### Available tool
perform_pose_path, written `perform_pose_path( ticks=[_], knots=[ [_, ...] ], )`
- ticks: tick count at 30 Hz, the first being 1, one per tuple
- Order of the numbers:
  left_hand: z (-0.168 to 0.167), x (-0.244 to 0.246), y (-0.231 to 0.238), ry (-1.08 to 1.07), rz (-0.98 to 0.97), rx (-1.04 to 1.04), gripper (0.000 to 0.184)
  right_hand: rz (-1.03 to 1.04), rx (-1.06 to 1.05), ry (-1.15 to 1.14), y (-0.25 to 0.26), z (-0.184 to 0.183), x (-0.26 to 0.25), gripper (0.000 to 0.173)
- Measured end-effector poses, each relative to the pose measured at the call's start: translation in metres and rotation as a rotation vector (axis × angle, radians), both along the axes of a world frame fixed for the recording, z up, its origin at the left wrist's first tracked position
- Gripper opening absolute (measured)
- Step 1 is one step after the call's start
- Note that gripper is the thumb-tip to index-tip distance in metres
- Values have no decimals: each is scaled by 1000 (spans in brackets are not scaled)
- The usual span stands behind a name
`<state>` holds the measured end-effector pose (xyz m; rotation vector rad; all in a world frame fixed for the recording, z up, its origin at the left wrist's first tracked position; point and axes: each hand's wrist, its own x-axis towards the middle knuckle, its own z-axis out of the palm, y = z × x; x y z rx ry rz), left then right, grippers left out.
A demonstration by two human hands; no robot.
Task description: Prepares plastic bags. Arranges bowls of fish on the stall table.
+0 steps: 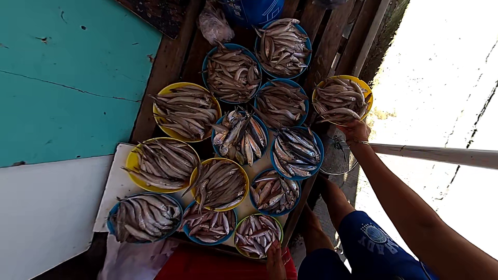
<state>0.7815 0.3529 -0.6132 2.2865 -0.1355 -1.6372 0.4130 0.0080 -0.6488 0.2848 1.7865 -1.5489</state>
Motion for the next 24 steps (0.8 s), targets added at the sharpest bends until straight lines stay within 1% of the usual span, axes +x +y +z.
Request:
perform_pose_path(
  ticks=[3,8,13,16,19,24],
  knots=[
    [-1,-2,5,11,1,16,39,26,-60,-106,28,-1,14,32],
    [-5,-7,6,20,-3,28,40,76,-84,-183,48,-21,31,31],
    [-5,-12,3,15,6,30,39,87,-6,-187,54,-41,35,31],
    [-7,-11,6,16,9,20,38,106,17,-199,55,-40,33,27],
    [-9,-12,9,32,14,20,39,78,36,-185,53,-37,31,23],
    [-9,-15,13,32,34,13,40,6,50,-160,44,-34,36,29]
  ],
)
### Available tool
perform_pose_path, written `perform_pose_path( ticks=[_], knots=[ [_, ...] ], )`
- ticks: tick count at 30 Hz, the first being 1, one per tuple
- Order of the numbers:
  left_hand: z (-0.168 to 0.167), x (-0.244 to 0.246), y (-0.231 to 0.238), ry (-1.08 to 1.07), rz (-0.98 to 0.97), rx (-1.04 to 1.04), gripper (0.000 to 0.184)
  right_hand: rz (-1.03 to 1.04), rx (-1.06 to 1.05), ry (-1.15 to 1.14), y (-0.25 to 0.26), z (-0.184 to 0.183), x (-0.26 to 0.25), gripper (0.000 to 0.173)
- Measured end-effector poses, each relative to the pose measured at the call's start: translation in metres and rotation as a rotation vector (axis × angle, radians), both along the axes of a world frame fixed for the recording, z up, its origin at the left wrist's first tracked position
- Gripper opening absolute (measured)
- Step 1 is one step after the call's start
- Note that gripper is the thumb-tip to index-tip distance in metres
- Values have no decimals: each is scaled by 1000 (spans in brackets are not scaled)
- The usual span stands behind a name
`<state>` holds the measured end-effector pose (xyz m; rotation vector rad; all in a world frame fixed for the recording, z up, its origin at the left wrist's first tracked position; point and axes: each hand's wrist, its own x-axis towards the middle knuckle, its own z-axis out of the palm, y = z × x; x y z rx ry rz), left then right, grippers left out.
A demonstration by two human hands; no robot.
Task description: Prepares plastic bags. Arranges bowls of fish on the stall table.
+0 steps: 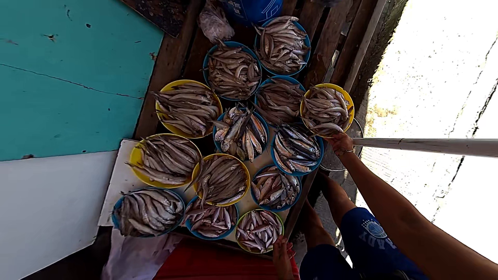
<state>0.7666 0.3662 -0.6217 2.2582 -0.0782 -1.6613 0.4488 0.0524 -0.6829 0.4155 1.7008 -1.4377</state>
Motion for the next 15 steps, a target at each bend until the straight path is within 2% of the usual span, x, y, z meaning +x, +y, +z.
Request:
perform_pose_path(
  ticks=[4,7,12,15],
  knots=[
    [3,3,7,3,19,5,40,-37,-8,-4,-3,0,3,28],
    [2,4,13,3,24,26,40,-30,85,40,-6,7,8,29],
    [-2,1,23,8,4,54,38,461,373,78,2,19,-2,38],
    [-3,0,24,30,-21,45,38,638,457,82,6,22,-8,45]
  ],
)
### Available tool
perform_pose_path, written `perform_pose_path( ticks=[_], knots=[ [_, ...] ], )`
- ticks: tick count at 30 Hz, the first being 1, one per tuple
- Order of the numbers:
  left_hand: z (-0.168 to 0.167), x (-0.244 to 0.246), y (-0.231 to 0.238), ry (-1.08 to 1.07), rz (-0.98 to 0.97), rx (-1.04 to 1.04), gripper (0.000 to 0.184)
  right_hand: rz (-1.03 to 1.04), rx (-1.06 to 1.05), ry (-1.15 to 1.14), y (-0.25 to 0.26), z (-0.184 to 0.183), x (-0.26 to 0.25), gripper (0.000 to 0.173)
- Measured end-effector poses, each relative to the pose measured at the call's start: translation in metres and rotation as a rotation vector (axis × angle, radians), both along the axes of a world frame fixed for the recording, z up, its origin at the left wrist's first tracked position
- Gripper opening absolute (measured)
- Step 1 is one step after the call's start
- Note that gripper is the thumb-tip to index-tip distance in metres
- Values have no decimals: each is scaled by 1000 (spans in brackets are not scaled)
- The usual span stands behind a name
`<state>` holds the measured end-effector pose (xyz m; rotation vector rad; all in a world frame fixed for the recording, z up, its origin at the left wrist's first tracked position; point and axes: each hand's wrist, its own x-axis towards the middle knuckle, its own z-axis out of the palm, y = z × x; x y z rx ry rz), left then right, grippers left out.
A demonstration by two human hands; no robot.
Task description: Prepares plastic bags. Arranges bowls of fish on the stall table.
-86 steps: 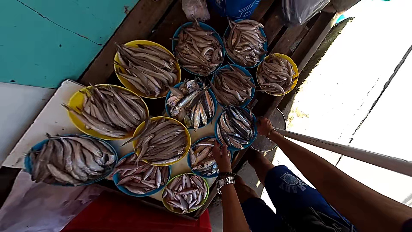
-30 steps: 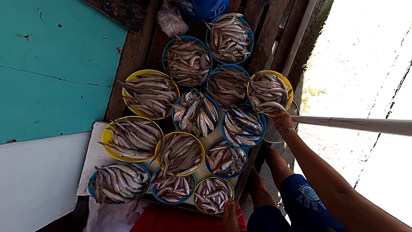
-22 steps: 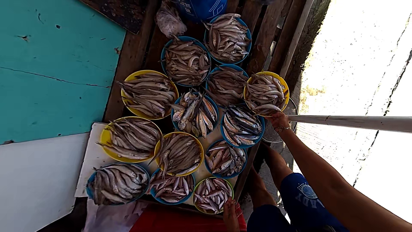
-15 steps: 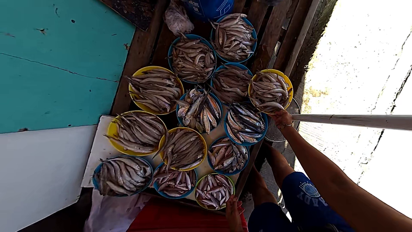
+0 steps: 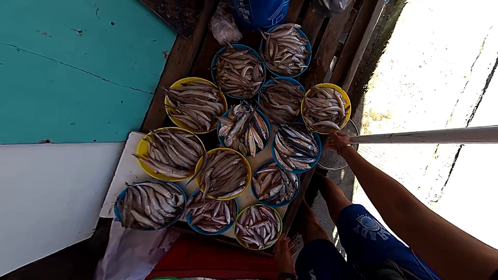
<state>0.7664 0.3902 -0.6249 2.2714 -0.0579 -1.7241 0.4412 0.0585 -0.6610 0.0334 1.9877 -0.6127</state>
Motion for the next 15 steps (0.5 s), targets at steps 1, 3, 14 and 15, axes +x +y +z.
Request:
perform_pose_path(
  ticks=[1,3,14,15],
  knots=[
    [0,0,-1,10,-9,-14,38,50,20,1,1,4,1,46],
    [7,3,-5,12,-16,-27,38,190,70,-1,10,17,4,45],
    [46,29,-43,-29,-276,-13,37,735,218,48,131,105,-76,33],
    [49,28,-43,-32,-290,9,37,764,249,70,150,113,-94,34]
  ],
)
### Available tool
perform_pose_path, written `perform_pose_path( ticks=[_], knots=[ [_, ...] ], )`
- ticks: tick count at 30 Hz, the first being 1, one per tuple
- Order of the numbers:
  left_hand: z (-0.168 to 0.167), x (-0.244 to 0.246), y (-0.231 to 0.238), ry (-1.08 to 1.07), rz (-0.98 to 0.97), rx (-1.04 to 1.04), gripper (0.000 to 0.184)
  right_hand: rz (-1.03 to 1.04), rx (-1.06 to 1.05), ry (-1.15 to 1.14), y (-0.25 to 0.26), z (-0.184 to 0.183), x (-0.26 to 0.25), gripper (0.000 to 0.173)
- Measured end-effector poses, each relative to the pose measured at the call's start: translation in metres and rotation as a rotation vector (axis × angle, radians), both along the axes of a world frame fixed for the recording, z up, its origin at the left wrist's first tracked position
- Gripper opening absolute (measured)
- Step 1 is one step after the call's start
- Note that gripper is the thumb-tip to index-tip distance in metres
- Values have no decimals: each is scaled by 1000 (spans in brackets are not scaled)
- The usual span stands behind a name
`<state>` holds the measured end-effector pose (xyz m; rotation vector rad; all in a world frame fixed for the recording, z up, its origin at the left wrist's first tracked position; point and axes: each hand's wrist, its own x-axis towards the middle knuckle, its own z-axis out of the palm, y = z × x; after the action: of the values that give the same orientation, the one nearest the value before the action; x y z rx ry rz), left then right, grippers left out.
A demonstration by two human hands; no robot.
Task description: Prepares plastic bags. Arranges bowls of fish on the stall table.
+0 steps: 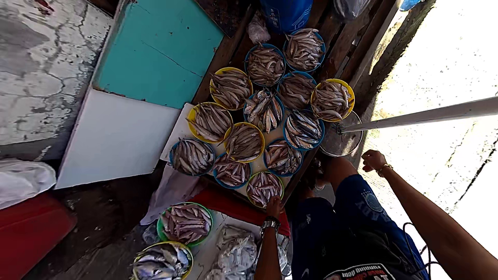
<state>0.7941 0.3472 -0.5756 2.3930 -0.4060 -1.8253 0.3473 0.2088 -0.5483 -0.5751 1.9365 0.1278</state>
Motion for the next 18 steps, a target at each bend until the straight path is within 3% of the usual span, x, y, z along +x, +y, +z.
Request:
perform_pose_path(
  ticks=[5,8,12,15,18],
  knots=[
    [23,-18,-11,-30,-68,51,36,221,178,77,97,31,-83,33],
    [50,-40,-23,-27,-112,49,37,246,259,62,151,51,-114,33],
    [86,-72,-31,-59,-246,48,43,140,236,19,217,71,-154,32],
    [127,-104,-37,-143,-359,-23,44,224,167,-1,244,82,-193,31],
    [171,-142,-20,-183,-327,-65,42,234,99,12,272,107,-241,30]
  ],
)
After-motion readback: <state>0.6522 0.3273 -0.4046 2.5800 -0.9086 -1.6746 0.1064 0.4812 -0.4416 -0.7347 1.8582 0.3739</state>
